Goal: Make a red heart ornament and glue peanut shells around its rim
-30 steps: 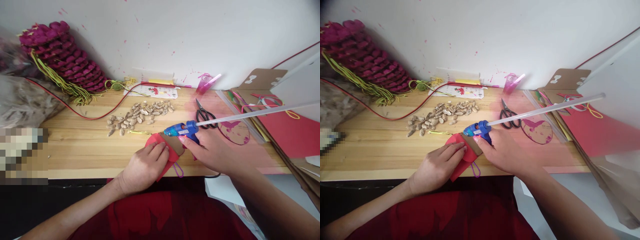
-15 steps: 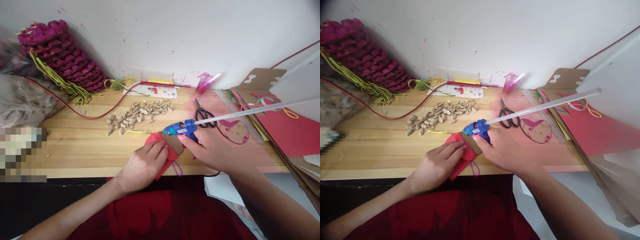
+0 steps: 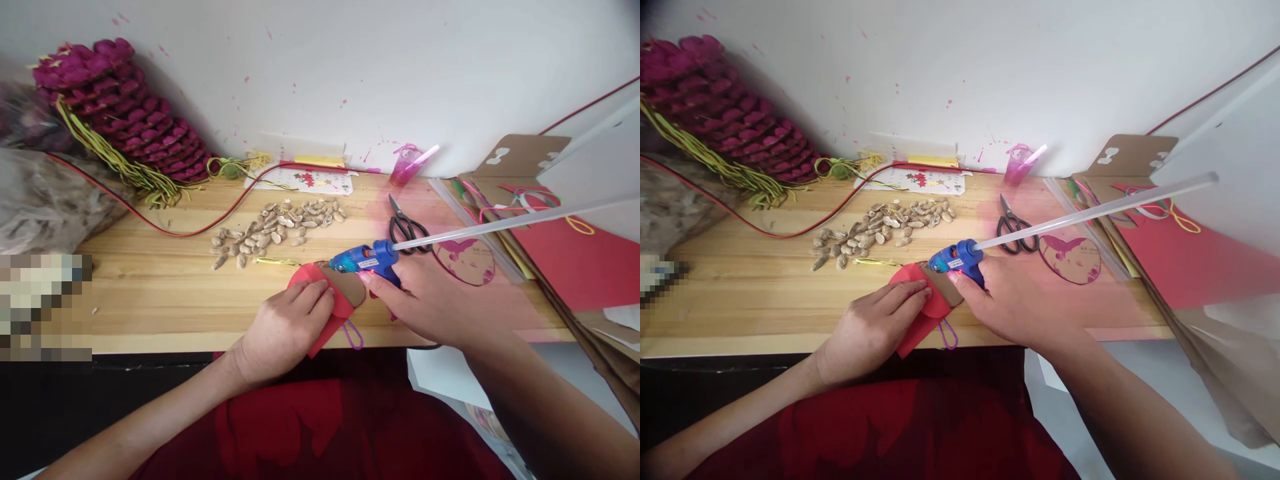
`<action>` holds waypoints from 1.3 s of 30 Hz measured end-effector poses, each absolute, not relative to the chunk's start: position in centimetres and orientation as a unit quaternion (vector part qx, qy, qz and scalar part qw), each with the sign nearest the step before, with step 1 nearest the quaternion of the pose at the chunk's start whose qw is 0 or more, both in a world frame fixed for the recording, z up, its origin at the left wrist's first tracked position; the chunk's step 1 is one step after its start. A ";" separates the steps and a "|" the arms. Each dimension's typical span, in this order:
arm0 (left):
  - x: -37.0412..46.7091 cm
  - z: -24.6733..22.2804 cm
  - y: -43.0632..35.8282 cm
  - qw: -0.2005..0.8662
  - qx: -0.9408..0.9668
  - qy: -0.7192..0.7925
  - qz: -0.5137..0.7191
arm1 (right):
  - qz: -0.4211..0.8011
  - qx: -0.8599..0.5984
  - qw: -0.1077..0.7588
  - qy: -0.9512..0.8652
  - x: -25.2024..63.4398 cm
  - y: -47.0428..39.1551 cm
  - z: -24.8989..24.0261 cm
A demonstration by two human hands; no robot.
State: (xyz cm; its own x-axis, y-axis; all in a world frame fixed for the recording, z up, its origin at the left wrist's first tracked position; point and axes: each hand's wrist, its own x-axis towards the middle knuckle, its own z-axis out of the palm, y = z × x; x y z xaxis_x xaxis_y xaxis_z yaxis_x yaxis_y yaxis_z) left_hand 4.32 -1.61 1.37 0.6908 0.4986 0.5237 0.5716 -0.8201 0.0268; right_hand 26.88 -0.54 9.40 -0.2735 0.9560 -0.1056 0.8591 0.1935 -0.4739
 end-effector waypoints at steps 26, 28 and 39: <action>4.3 1.4 -1.9 0.049 -0.915 -0.315 -0.249 | 0.232 -0.623 0.041 -0.746 28.5 -3.0 10.6; 4.3 1.5 -1.9 0.051 -0.915 -0.315 -0.246 | 0.229 -0.635 0.031 -0.737 28.7 -3.3 10.7; 4.3 1.6 -1.9 0.065 -0.914 -0.320 -0.242 | 0.197 -0.621 0.007 -0.759 29.5 -4.7 10.7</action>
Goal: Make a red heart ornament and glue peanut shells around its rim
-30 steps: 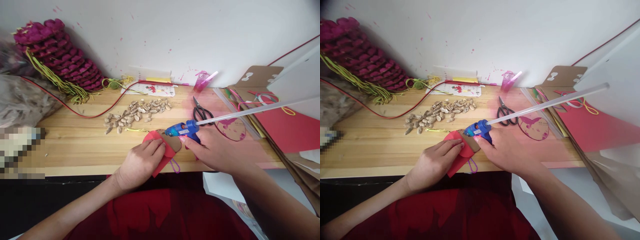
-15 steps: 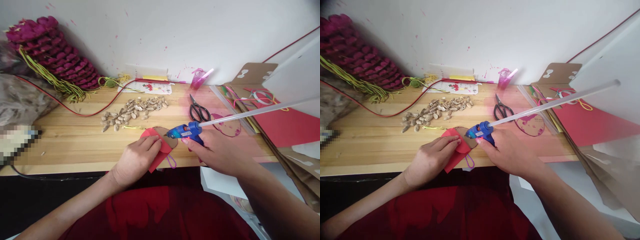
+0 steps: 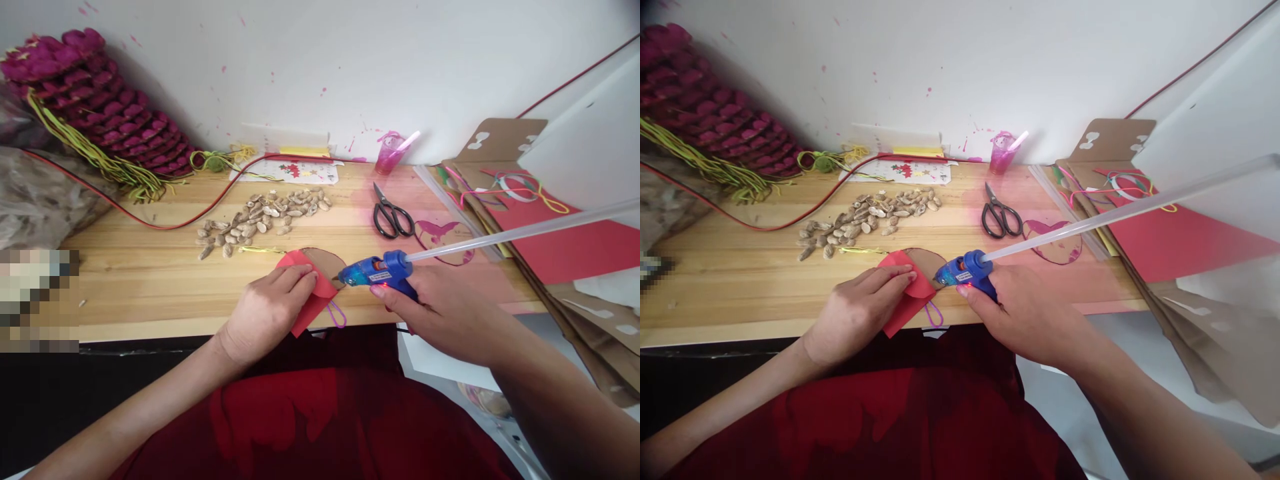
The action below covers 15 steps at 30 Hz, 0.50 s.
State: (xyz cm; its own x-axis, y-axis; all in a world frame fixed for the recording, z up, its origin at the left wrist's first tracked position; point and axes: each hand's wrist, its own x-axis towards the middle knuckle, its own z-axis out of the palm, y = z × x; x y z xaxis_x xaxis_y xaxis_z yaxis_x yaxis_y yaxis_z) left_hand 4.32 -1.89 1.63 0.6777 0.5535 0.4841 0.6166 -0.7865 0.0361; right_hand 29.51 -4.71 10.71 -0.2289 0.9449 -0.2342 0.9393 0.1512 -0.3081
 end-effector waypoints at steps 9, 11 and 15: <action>4.3 1.2 -2.0 0.058 -0.910 -0.328 -0.249 | 0.206 -0.615 0.006 -0.761 29.9 -5.3 11.1; 4.3 1.2 -2.0 0.063 -0.909 -0.326 -0.252 | 0.200 -0.616 0.000 -0.762 30.0 -5.4 11.1; 4.3 1.2 -1.9 0.069 -0.910 -0.323 -0.252 | 0.190 -0.614 -0.002 -0.766 30.1 -5.6 11.2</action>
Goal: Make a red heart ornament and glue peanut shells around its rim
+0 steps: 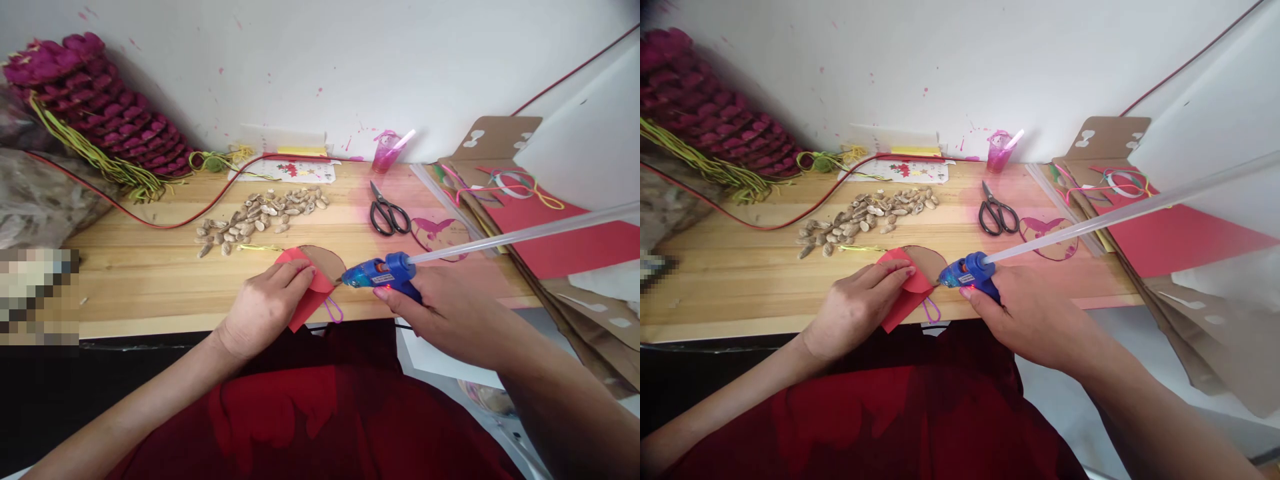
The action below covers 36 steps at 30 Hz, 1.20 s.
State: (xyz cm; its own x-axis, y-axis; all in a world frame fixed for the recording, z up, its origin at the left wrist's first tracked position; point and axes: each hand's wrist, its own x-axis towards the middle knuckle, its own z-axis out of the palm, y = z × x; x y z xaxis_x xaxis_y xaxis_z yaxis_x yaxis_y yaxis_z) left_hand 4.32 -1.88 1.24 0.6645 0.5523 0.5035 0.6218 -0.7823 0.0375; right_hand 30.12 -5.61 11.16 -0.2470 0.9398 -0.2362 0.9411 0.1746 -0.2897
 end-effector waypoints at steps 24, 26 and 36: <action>4.8 0.7 -1.3 0.041 -0.916 -0.309 -0.252 | -0.488 0.644 -0.263 0.526 32.9 -6.4 9.8; 4.9 0.6 -1.1 0.060 -0.919 -0.311 -0.236 | -0.565 0.586 -0.403 0.418 32.4 -6.2 8.4; 5.6 1.8 -1.3 0.058 -0.899 -0.428 -0.071 | -0.622 0.488 -0.574 0.212 28.0 -4.4 4.1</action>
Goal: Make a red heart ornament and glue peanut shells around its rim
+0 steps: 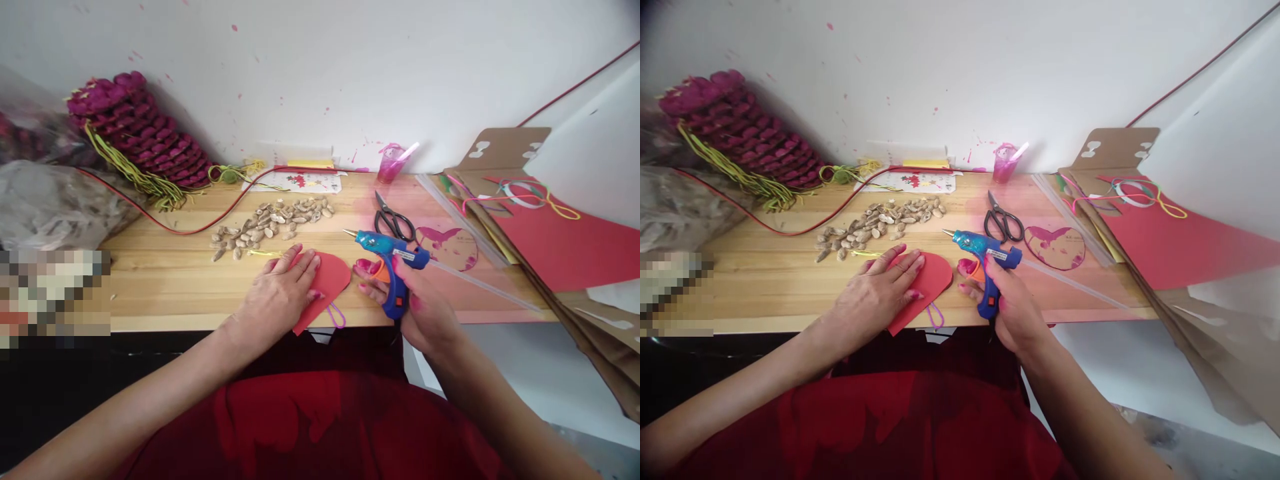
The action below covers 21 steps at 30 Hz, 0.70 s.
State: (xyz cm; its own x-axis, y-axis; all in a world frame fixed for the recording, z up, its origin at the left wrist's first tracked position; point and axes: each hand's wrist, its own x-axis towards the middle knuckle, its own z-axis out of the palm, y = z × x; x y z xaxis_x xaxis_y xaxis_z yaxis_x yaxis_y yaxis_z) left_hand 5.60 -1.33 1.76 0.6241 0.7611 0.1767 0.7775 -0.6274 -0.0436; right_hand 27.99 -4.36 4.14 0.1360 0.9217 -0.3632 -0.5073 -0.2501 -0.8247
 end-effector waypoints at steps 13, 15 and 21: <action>5.3 2.1 -1.7 0.013 -0.931 -0.364 -0.037 | 0.639 -0.510 0.537 -0.208 27.3 -4.6 3.4; 5.3 1.4 -1.4 -0.006 -0.943 -0.330 -0.040 | 0.642 -0.506 0.536 -0.209 27.4 -4.5 3.5; 5.2 0.7 -0.7 -0.046 -0.961 -0.270 -0.027 | 0.650 -0.499 0.537 -0.200 27.4 -4.3 3.7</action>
